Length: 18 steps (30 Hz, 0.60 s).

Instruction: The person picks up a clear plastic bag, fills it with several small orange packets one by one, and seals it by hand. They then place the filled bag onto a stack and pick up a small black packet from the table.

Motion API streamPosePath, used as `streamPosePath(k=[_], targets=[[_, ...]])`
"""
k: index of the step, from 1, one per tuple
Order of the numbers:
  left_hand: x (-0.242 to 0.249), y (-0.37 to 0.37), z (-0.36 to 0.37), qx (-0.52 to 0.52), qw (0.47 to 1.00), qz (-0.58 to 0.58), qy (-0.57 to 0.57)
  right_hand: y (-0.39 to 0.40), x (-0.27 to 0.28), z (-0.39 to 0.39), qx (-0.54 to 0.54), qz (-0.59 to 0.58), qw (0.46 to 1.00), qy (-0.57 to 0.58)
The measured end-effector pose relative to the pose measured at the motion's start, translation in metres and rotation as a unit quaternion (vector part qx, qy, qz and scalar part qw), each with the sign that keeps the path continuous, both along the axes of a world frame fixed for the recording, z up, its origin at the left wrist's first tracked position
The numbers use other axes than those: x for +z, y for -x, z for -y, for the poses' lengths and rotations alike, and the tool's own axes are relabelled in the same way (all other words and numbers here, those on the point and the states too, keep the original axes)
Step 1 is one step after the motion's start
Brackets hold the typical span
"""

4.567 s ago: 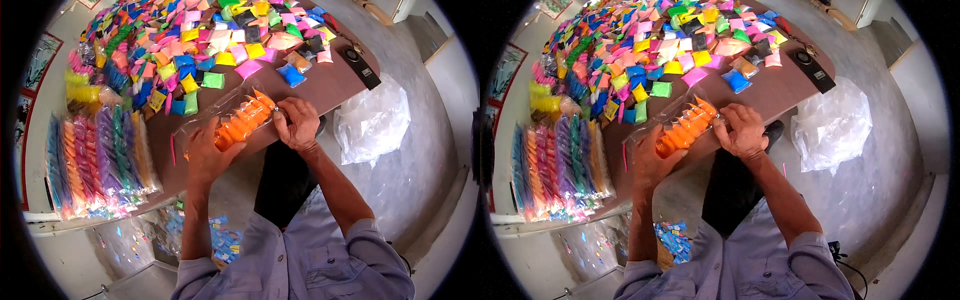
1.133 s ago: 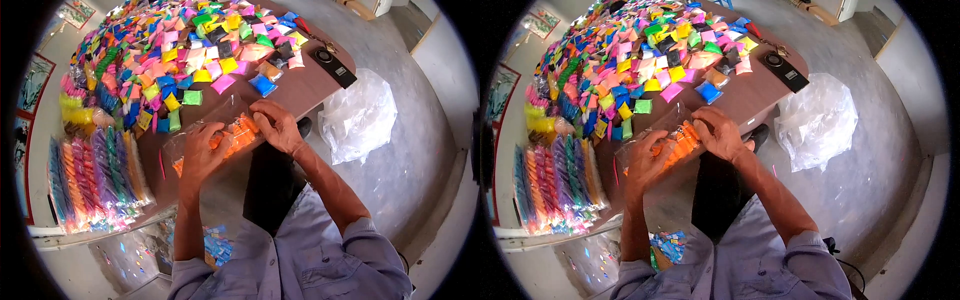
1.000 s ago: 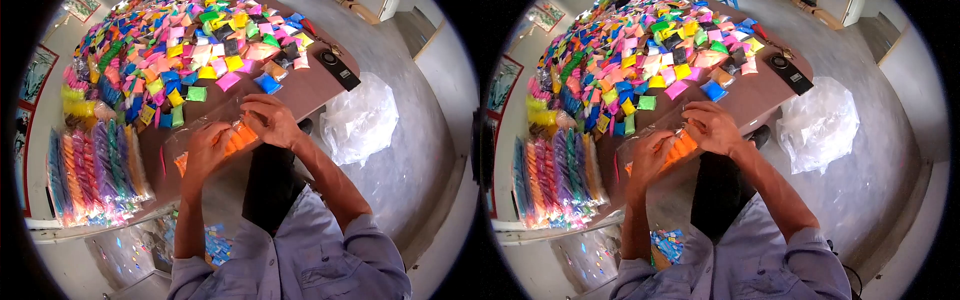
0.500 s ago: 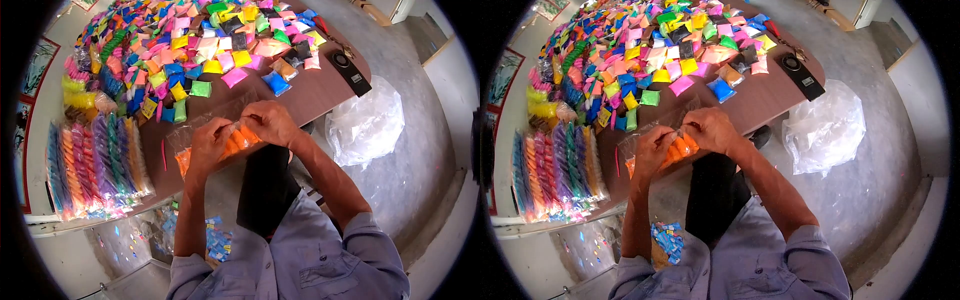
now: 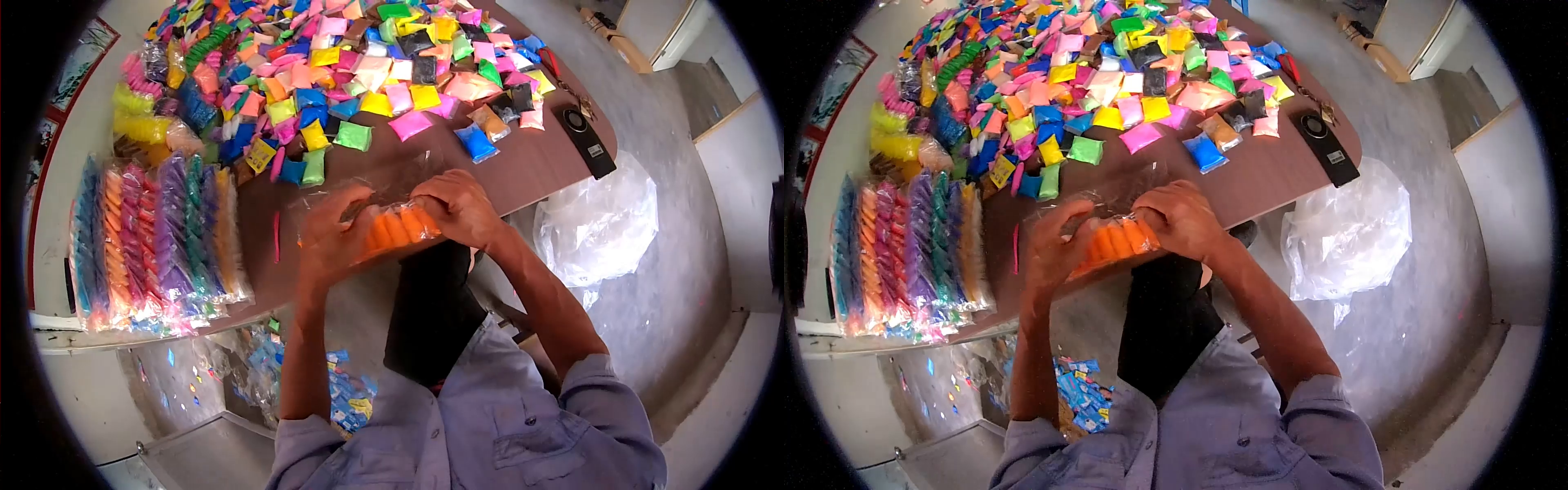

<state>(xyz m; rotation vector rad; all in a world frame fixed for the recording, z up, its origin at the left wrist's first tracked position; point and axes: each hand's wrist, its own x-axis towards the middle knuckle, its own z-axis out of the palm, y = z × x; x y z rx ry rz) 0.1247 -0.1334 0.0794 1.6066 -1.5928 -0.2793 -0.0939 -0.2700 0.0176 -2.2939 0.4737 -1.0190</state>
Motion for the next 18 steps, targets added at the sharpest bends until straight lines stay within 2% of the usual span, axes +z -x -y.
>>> streamPosePath(k=[3, 5, 6, 8, 12, 14, 18], targets=[[0.005, -0.020, -0.022, 0.008, 0.998, 0.065, -0.014, 0.000, 0.001, -0.004, 0.000, 0.011, 1.000, 0.009], [0.005, -0.027, -0.032, -0.011, 0.987, 0.141, -0.074, 0.000, 0.004, -0.005, -0.017, -0.045, 0.999, -0.013], [0.006, -0.029, -0.034, -0.006, 0.988, 0.139, -0.069, -0.002, 0.010, -0.009, -0.013, -0.047, 0.999, -0.007], [0.004, -0.028, -0.035, 0.003, 0.994, 0.063, -0.091, 0.000, 0.022, -0.018, -0.047, -0.075, 0.996, 0.006], [-0.002, -0.030, -0.037, -0.011, 0.995, 0.038, -0.091, -0.019, 0.039, -0.027, -0.034, -0.103, 0.993, 0.039], [-0.002, -0.029, -0.038, 0.003, 0.991, -0.018, -0.130, -0.033, 0.042, -0.034, -0.028, -0.144, 0.985, 0.089], [-0.005, -0.033, -0.038, 0.012, 0.989, -0.045, -0.140, -0.047, 0.040, -0.035, 0.017, -0.185, 0.981, 0.057]])
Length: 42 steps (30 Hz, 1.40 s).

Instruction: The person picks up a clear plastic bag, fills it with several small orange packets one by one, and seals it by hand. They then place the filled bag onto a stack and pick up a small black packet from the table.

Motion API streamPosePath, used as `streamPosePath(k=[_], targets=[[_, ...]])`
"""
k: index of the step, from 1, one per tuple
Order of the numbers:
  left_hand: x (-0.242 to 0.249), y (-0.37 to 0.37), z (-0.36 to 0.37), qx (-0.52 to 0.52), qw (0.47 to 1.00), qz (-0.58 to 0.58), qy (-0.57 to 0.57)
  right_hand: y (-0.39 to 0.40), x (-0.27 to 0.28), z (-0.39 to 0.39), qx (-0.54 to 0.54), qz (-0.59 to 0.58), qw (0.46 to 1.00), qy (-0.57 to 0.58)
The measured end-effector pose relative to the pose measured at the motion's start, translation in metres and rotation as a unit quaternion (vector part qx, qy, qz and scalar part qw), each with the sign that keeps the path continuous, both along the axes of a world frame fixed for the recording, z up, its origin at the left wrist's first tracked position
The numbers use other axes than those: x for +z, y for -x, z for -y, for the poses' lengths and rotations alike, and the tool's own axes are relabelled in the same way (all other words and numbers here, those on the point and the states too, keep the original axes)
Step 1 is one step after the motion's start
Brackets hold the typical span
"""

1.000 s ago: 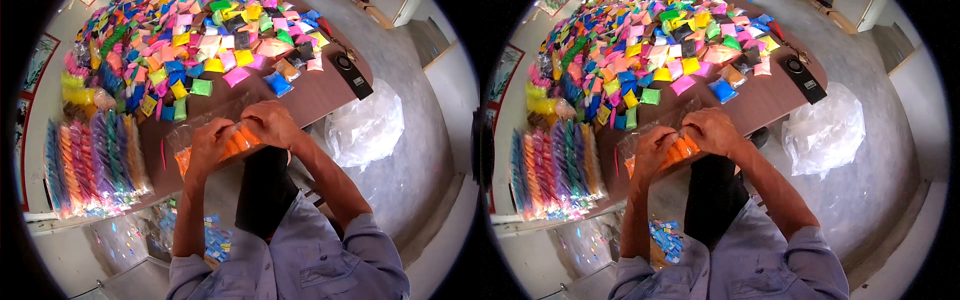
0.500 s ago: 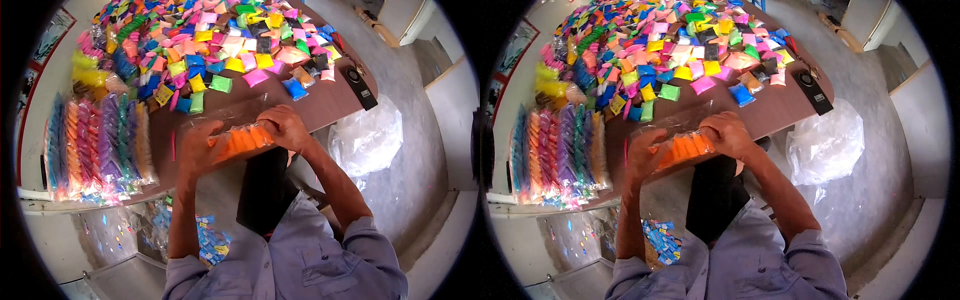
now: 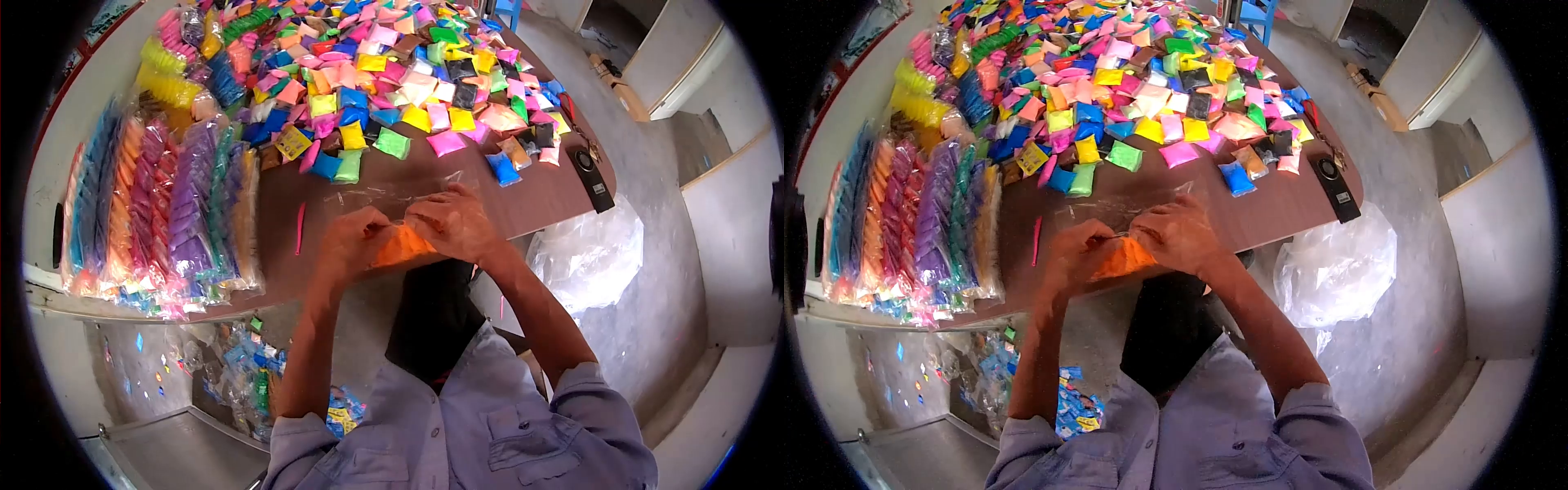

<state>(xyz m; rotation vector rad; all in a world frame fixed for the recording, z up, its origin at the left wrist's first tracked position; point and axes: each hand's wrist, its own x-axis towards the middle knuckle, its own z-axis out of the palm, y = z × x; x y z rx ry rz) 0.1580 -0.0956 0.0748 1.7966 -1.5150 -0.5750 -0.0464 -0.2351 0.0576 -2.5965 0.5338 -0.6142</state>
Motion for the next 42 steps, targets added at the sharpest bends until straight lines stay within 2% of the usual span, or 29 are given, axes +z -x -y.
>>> streamPosePath(k=[2, 6, 8, 9, 15, 17, 21, 23, 29, 33, 35, 39, 42], targets=[[-0.006, -0.002, 0.001, 0.010, 1.000, -0.010, -0.002, -0.002, -0.004, -0.001, -0.019, 0.040, 0.999, -0.003], [-0.006, -0.001, 0.003, 0.028, 0.999, -0.047, 0.005, -0.007, 0.003, -0.001, -0.020, 0.037, 0.999, 0.025], [-0.006, -0.002, 0.003, 0.025, 0.999, -0.049, -0.001, -0.006, 0.002, 0.003, 0.035, -0.047, 0.998, -0.011], [-0.005, -0.002, 0.003, 0.025, 0.998, -0.049, -0.003, -0.006, 0.002, 0.003, 0.035, -0.047, 0.998, -0.013], [-0.009, -0.007, 0.001, 0.009, 0.996, -0.090, -0.009, -0.004, -0.003, 0.003, 0.034, -0.042, 0.998, -0.020], [-0.012, -0.010, -0.002, 0.003, 0.990, -0.141, 0.000, -0.004, -0.006, 0.002, 0.031, 0.007, 1.000, -0.002], [-0.019, -0.021, -0.004, -0.011, 0.991, -0.130, 0.032, -0.003, -0.008, 0.000, 0.027, 0.034, 0.999, 0.002], [-0.019, -0.022, -0.006, 0.013, 0.990, -0.130, 0.053, -0.005, -0.006, -0.002, 0.006, 0.047, 0.999, -0.010], [-0.028, -0.037, -0.009, 0.024, 0.984, -0.174, 0.009, -0.005, -0.005, 0.000, 0.003, 0.022, 0.999, -0.025], [-0.022, -0.036, -0.014, 0.044, 0.991, -0.112, 0.066, -0.005, -0.007, 0.001, 0.001, 0.024, 0.999, -0.030], [-0.008, -0.033, -0.021, 0.089, 0.991, 0.010, 0.098, -0.004, -0.008, 0.000, -0.004, 0.034, 0.999, -0.019], [-0.006, -0.024, -0.028, 0.111, 0.992, -0.044, 0.051, -0.006, -0.008, -0.001, -0.003, 0.020, 0.999, -0.030], [-0.007, -0.020, -0.027, 0.088, 0.993, -0.073, 0.031, -0.005, -0.009, -0.001, -0.013, 0.034, 0.999, -0.023]])
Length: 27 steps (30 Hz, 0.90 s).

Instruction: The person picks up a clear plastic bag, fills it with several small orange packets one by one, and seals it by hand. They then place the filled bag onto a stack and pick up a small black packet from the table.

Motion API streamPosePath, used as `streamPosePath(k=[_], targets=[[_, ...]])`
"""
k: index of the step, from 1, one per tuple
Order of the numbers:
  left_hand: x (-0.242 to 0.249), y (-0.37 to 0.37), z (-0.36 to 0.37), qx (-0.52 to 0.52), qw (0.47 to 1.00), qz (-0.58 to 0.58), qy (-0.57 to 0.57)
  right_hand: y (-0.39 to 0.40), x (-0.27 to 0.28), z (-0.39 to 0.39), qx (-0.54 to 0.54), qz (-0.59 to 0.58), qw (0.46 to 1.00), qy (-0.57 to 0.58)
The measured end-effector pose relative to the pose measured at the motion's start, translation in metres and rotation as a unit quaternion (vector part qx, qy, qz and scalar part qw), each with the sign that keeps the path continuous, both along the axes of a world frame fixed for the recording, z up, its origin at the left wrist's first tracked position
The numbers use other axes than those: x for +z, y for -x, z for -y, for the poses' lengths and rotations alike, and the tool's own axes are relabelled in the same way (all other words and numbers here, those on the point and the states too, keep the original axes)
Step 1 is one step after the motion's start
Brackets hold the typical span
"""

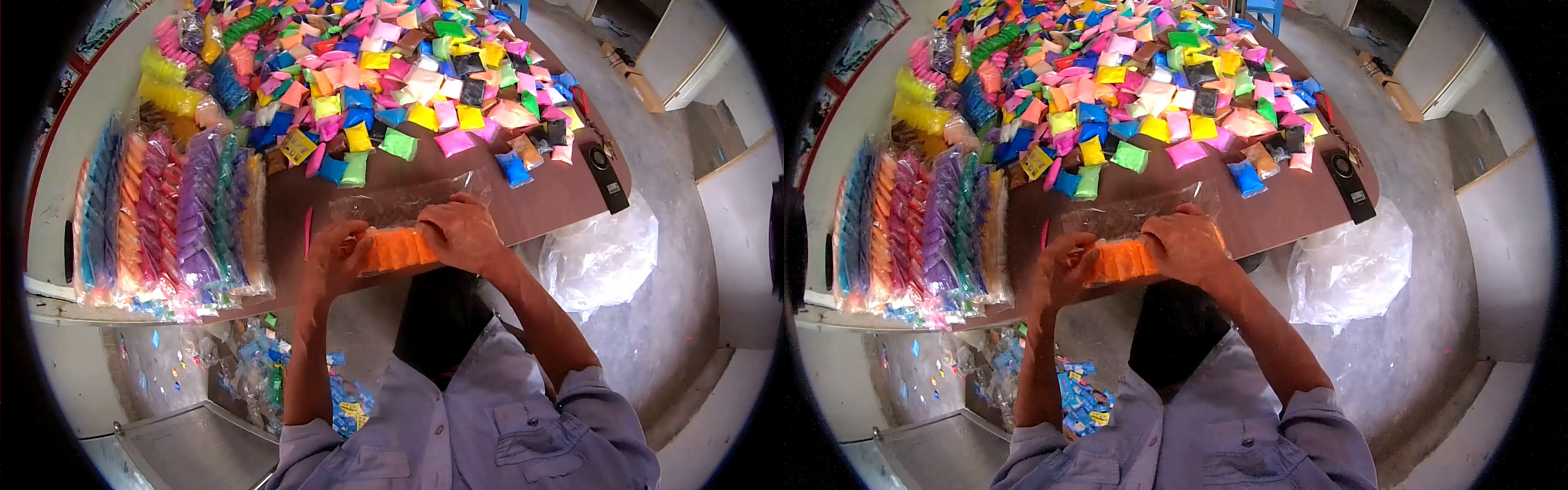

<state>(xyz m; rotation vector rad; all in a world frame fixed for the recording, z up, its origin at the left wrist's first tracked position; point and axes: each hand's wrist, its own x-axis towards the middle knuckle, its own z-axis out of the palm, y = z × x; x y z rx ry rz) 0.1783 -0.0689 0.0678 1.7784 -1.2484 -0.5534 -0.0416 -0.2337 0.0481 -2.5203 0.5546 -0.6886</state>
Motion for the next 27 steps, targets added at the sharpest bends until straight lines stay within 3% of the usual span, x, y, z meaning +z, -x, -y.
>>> streamPosePath(k=[5, 12, 15, 21, 27], targets=[[-0.007, -0.009, 0.000, -0.054, 0.998, 0.037, 0.006, 0.001, 0.002, -0.001, 0.006, 0.022, 1.000, 0.005], [-0.003, -0.008, -0.002, -0.031, 0.999, 0.002, 0.006, 0.001, 0.000, -0.002, 0.001, 0.029, 1.000, 0.005], [-0.005, -0.018, -0.009, -0.042, 0.997, 0.060, -0.008, 0.000, 0.000, -0.002, 0.001, 0.018, 1.000, 0.001], [-0.007, -0.025, -0.014, 0.020, 0.998, -0.036, -0.049, 0.000, 0.003, -0.001, 0.003, 0.011, 1.000, 0.014], [-0.008, -0.042, -0.036, 0.011, 0.992, 0.115, 0.047, 0.000, 0.000, -0.002, -0.003, 0.018, 1.000, 0.024]])
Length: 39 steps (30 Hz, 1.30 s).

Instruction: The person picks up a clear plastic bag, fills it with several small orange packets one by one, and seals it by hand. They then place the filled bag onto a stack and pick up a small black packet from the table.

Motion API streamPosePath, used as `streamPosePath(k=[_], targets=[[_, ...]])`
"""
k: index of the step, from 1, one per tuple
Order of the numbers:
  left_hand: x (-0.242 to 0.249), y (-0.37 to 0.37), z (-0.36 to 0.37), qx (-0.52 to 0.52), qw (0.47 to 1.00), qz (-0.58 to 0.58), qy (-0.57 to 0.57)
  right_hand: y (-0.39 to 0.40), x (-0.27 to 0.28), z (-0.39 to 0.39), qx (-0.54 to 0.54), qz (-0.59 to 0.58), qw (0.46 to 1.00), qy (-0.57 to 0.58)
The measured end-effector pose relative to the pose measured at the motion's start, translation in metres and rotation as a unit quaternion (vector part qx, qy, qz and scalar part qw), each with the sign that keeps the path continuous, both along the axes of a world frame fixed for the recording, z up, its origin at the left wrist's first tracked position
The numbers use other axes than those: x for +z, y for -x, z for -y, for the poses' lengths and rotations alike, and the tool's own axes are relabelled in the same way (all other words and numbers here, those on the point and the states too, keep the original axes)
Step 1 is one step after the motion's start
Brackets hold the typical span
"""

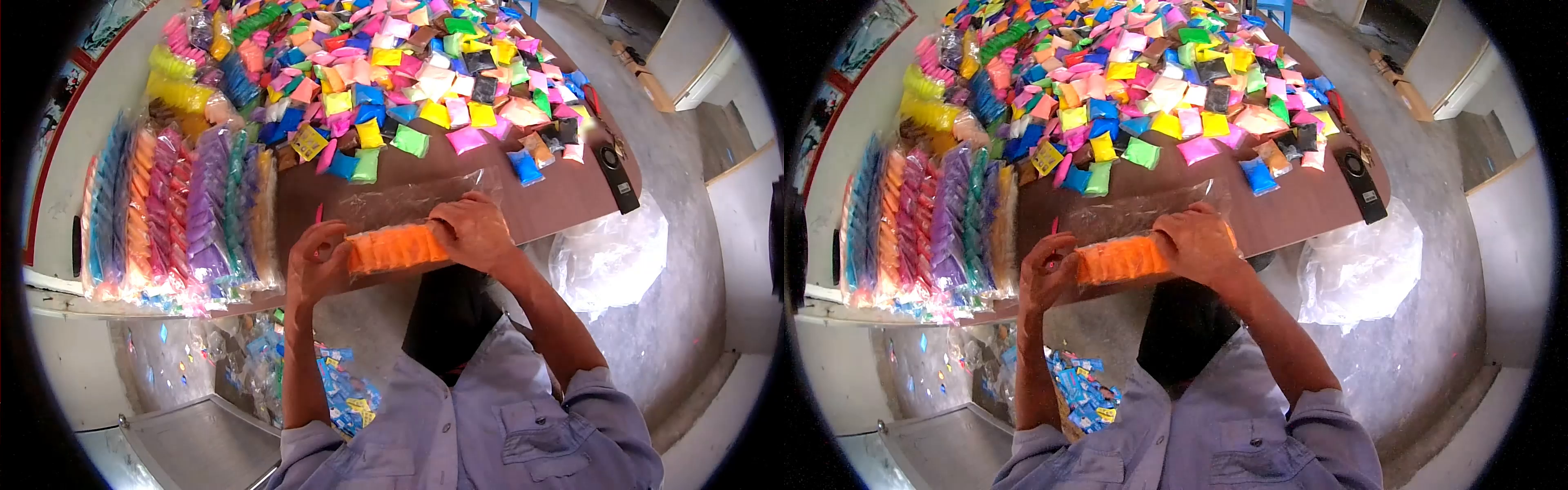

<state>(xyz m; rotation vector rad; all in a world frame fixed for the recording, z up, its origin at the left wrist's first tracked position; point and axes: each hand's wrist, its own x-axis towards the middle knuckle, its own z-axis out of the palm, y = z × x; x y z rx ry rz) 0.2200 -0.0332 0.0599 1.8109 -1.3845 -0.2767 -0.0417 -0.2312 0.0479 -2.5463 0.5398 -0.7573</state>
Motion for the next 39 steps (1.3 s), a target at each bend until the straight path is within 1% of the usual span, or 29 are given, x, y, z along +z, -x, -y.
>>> streamPosePath(k=[2, 3, 5, 6, 8, 9, 11, 15, 17, 18, 20, 21, 23, 24, 26, 29, 33, 35, 36, 38, 39], targets=[[0.000, 0.002, -0.006, 0.033, 0.995, -0.086, -0.026, -0.001, 0.005, -0.002, -0.008, -0.026, 1.000, -0.001], [-0.002, 0.003, -0.007, 0.035, 0.995, -0.087, -0.026, -0.001, 0.005, -0.003, -0.006, -0.027, 1.000, -0.001], [-0.006, 0.007, -0.007, 0.020, 0.988, -0.142, -0.050, -0.003, 0.006, -0.004, -0.014, -0.031, 0.999, -0.002], [-0.004, 0.008, -0.007, 0.022, 0.988, -0.143, -0.049, -0.004, 0.007, -0.006, -0.012, -0.032, 0.999, -0.001], [0.001, 0.010, -0.006, 0.024, 0.992, -0.101, -0.070, -0.008, 0.012, -0.012, -0.010, -0.013, 1.000, -0.015], [0.001, 0.010, -0.006, 0.025, 0.992, -0.102, -0.071, -0.012, 0.012, -0.015, -0.008, -0.013, 1.000, -0.016], [0.002, 0.009, -0.006, 0.020, 0.991, -0.111, -0.066, -0.024, 0.013, -0.021, 0.002, 0.031, 1.000, 0.002], [-0.006, 0.007, -0.009, 0.032, 0.991, -0.117, -0.061, -0.049, 0.015, -0.032, 0.028, 0.025, 0.999, -0.008], [-0.008, 0.007, -0.010, 0.041, 0.989, -0.125, -0.059, -0.059, 0.019, -0.033, 0.064, -0.058, 0.996, -0.034], [-0.005, 0.010, -0.010, 0.043, 0.989, -0.126, -0.060, -0.063, 0.017, -0.035, 0.066, -0.059, 0.996, -0.035], [0.001, 0.016, -0.008, 0.046, 0.980, -0.174, -0.084, -0.070, 0.008, -0.036, 0.074, -0.061, 0.994, -0.042], [0.002, 0.016, -0.008, 0.048, 0.980, -0.176, -0.085, -0.071, 0.004, -0.037, 0.077, -0.062, 0.994, -0.043], [0.002, 0.015, -0.007, 0.031, 0.986, -0.138, -0.088, -0.071, -0.002, -0.037, 0.064, -0.014, 0.996, -0.054], [0.000, 0.014, -0.006, 0.031, 0.986, -0.139, -0.088, -0.072, -0.005, -0.037, 0.064, -0.015, 0.996, -0.054], [-0.004, 0.011, -0.005, 0.015, 0.991, -0.103, -0.088, -0.071, -0.009, -0.034, 0.076, 0.013, 0.996, -0.049], [-0.005, 0.010, -0.005, 0.020, 0.994, -0.078, -0.070, -0.072, -0.008, -0.039, 0.057, 0.039, 0.996, -0.060], [-0.001, 0.012, -0.004, 0.037, 0.990, -0.094, -0.099, -0.074, -0.007, -0.042, 0.055, 0.060, 0.994, -0.073], [-0.006, 0.010, -0.003, 0.013, 0.994, -0.104, -0.044, -0.074, -0.007, -0.041, 0.062, 0.045, 0.994, -0.075], [-0.005, 0.009, -0.003, 0.014, 0.993, -0.104, -0.044, -0.074, -0.007, -0.041, 0.063, 0.045, 0.994, -0.075], [-0.004, 0.006, -0.004, 0.000, 0.991, -0.111, -0.079, -0.075, -0.006, -0.041, 0.058, 0.030, 0.995, -0.076], [-0.005, 0.005, -0.003, 0.000, 0.991, -0.111, -0.079, -0.074, -0.006, -0.041, 0.058, 0.030, 0.995, -0.076]])
